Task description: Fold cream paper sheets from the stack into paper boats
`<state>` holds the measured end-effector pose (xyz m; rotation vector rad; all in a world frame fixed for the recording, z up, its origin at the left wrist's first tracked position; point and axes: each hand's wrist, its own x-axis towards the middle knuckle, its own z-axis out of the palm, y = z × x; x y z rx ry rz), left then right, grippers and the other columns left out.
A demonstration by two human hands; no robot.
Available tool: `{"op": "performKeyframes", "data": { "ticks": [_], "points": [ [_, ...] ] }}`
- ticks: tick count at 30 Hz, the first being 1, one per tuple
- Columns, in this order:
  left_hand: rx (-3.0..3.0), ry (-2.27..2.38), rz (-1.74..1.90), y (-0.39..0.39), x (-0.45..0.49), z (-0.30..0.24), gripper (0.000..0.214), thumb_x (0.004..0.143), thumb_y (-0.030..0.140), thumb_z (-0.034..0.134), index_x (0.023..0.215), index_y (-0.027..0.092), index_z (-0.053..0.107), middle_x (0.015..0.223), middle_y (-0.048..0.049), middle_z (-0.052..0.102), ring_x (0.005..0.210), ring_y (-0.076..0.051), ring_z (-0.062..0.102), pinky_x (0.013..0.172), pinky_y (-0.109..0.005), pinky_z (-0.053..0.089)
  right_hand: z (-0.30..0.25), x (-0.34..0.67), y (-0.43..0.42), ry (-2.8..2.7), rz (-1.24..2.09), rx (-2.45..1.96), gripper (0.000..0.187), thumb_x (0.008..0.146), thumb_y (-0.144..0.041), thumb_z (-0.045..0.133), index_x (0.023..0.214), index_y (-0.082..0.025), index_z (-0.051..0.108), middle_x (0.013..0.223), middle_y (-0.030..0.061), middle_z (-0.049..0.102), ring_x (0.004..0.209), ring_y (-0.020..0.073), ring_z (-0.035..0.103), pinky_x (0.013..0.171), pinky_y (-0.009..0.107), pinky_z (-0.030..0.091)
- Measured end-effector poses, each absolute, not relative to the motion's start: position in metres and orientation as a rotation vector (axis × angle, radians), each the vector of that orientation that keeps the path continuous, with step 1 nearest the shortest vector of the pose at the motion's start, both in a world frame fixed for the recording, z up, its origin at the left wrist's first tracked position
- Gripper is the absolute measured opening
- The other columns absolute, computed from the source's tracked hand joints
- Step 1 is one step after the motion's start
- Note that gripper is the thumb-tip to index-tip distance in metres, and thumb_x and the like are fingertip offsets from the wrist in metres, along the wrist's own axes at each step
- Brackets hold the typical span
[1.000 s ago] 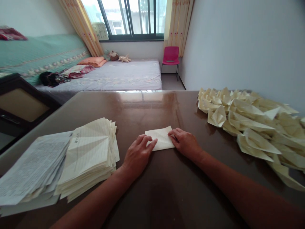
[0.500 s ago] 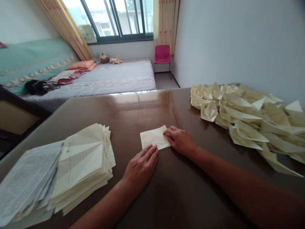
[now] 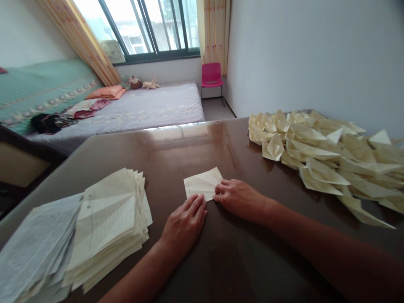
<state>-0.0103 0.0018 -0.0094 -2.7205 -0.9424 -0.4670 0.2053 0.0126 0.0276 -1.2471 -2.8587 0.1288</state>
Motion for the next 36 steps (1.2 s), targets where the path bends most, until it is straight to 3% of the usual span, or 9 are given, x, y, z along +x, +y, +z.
{"op": "performKeyframes", "data": {
  "ticks": [7, 11, 17, 24, 29, 36],
  "points": [
    [-2.600, -0.941, -0.505, 0.000, -0.017, -0.005, 0.024, 0.094, 0.022, 0.046, 0.098, 0.014, 0.069, 0.108, -0.0084, 0.071, 0.099, -0.022, 0.066, 0.078, -0.032, 0.056, 0.039, 0.210, 0.011, -2.867, 0.046, -1.436, 0.010, 0.083, -0.015, 0.061, 0.082, -0.017, 0.071, 0.084, 0.0069, 0.068, 0.080, 0.0210, 0.061, 0.068, 0.031, 0.042],
    [-2.564, -0.989, -0.510, 0.002, -0.019, -0.002, 0.020, 0.093, 0.023, 0.049, 0.084, 0.017, 0.066, 0.101, -0.0036, 0.072, 0.090, -0.019, 0.067, 0.070, -0.030, 0.052, 0.033, 0.210, 0.013, -2.813, 0.023, -1.461, 0.010, 0.086, -0.017, 0.057, 0.085, -0.017, 0.068, 0.087, 0.0071, 0.067, 0.080, 0.0200, 0.061, 0.067, 0.030, 0.040],
    [-2.564, -1.043, -0.517, 0.008, -0.022, -0.003, 0.014, 0.092, 0.027, 0.054, 0.085, 0.019, 0.063, 0.096, 0.0006, 0.071, 0.087, -0.016, 0.064, 0.067, -0.028, 0.046, 0.027, 0.210, 0.015, -2.773, -0.105, -1.432, 0.015, 0.090, -0.019, 0.051, 0.098, -0.018, 0.064, 0.099, 0.0097, 0.066, 0.095, 0.0237, 0.055, 0.075, 0.034, 0.036],
    [-2.558, -1.058, -0.523, 0.010, -0.022, -0.004, 0.016, 0.093, 0.030, 0.053, 0.084, 0.020, 0.062, 0.092, 0.0002, 0.070, 0.085, -0.016, 0.063, 0.067, -0.028, 0.044, 0.027, 0.211, 0.013, -2.769, -0.143, -1.463, 0.023, 0.091, -0.014, 0.047, 0.109, -0.017, 0.061, 0.105, 0.0115, 0.067, 0.093, 0.0244, 0.057, 0.076, 0.037, 0.033],
    [-2.557, -0.990, -0.418, 0.011, -0.022, -0.005, 0.022, 0.092, 0.021, 0.052, 0.113, 0.020, 0.060, 0.107, -0.0037, 0.069, 0.089, -0.018, 0.062, 0.066, -0.029, 0.047, 0.025, 0.212, 0.017, -2.716, -0.096, -1.469, 0.027, 0.091, -0.019, 0.049, 0.116, -0.018, 0.059, 0.108, 0.0104, 0.067, 0.097, 0.0242, 0.056, 0.080, 0.037, 0.032],
    [-2.568, -0.979, -0.454, 0.015, -0.027, -0.008, 0.021, 0.090, 0.014, 0.052, 0.108, 0.019, 0.062, 0.100, -0.0055, 0.070, 0.089, -0.019, 0.063, 0.067, -0.029, 0.049, 0.017, 0.215, 0.024, -2.590, -0.115, -1.425, 0.025, 0.093, -0.020, 0.049, 0.115, -0.021, 0.061, 0.121, 0.0076, 0.064, 0.111, 0.0227, 0.049, 0.092, 0.039, 0.028]
  ]
}}
